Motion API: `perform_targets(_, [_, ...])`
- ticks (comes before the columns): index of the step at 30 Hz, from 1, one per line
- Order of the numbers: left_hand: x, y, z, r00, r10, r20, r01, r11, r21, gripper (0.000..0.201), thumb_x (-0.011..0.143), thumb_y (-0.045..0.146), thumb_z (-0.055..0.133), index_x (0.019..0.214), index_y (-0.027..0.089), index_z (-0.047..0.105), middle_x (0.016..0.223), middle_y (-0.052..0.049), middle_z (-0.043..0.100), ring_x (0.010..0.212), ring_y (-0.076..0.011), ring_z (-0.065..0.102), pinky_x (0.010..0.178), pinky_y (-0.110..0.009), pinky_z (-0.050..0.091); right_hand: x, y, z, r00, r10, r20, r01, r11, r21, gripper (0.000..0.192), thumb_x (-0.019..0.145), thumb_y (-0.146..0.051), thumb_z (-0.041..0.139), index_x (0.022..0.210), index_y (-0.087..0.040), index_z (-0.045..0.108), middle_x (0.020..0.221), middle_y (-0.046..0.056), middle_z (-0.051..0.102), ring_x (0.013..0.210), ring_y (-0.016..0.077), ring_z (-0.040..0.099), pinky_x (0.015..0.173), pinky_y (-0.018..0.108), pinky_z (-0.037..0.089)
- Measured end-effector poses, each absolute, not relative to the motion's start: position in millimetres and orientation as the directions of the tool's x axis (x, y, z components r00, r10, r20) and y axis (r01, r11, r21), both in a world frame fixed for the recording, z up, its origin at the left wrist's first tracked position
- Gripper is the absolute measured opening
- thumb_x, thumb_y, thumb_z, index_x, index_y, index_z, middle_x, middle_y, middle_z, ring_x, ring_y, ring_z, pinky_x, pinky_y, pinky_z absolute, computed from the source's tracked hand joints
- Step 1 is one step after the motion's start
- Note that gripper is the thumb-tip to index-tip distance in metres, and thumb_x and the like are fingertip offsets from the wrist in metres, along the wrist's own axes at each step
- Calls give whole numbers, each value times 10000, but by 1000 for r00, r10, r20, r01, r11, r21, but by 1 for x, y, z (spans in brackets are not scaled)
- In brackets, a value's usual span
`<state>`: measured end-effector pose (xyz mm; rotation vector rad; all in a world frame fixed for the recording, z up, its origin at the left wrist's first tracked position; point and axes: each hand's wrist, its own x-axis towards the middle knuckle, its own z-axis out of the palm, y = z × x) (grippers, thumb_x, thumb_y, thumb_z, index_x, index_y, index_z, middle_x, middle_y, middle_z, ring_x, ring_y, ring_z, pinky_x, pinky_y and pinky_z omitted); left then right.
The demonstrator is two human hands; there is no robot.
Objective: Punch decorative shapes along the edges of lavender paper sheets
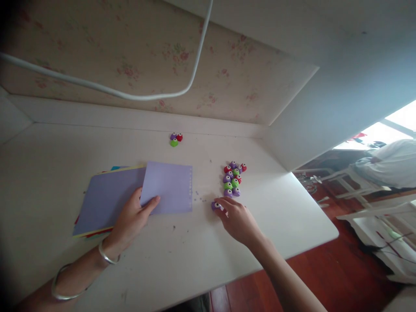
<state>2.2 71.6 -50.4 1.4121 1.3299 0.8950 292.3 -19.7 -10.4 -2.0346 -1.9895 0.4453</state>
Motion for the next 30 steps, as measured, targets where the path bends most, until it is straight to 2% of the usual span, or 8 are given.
perform_targets(9, [3,72,-49,137,985,-102,276,61,959,461,846,496,607,1173,178,541,1176,-79,657,1090,-230,633,977,-372,481,290,-22,-9,5,998,-58,902,-29,-431,316,935,-329,525,1191,-253,693,1189,59,707,721,158,696,684,317,561])
perform_targets(14, [3,71,-48,138,985,-102,271,62,961,440,849,485,608,1174,196,548,1172,-60,661,1081,-224,636,970,-369,481,271,-15,-9,-18,999,-33,811,-5,-584,283,918,-329,571,1149,-228,699,1055,54,728,753,150,692,689,282,573])
perform_targets(17, [2,71,-49,134,986,-102,277,61,959,434,849,474,610,1172,192,545,1170,-61,660,1082,-222,635,965,-360,483,262,-8,-13,-37,999,-11,772,22,-636,270,919,-310,573,1145,-219,690,1073,57,717,786,146,695,703,268,579])
perform_targets(27, [3,71,-53,134,985,-113,216,82,973,459,856,492,589,1194,185,538,1195,-68,651,1113,-223,625,979,-349,470,290,-14,-13,2,997,76,911,30,-412,255,941,-364,542,1088,-234,705,1149,78,688,670,139,659,647,294,559])
perform_targets(30, [2,71,-55,129,985,-113,206,84,975,457,856,493,592,1192,188,539,1193,-66,651,1108,-220,626,978,-346,467,307,-24,-8,35,994,106,937,5,-350,277,938,-407,543,1067,-235,717,1100,83,686,614,132,626,614,296,537])
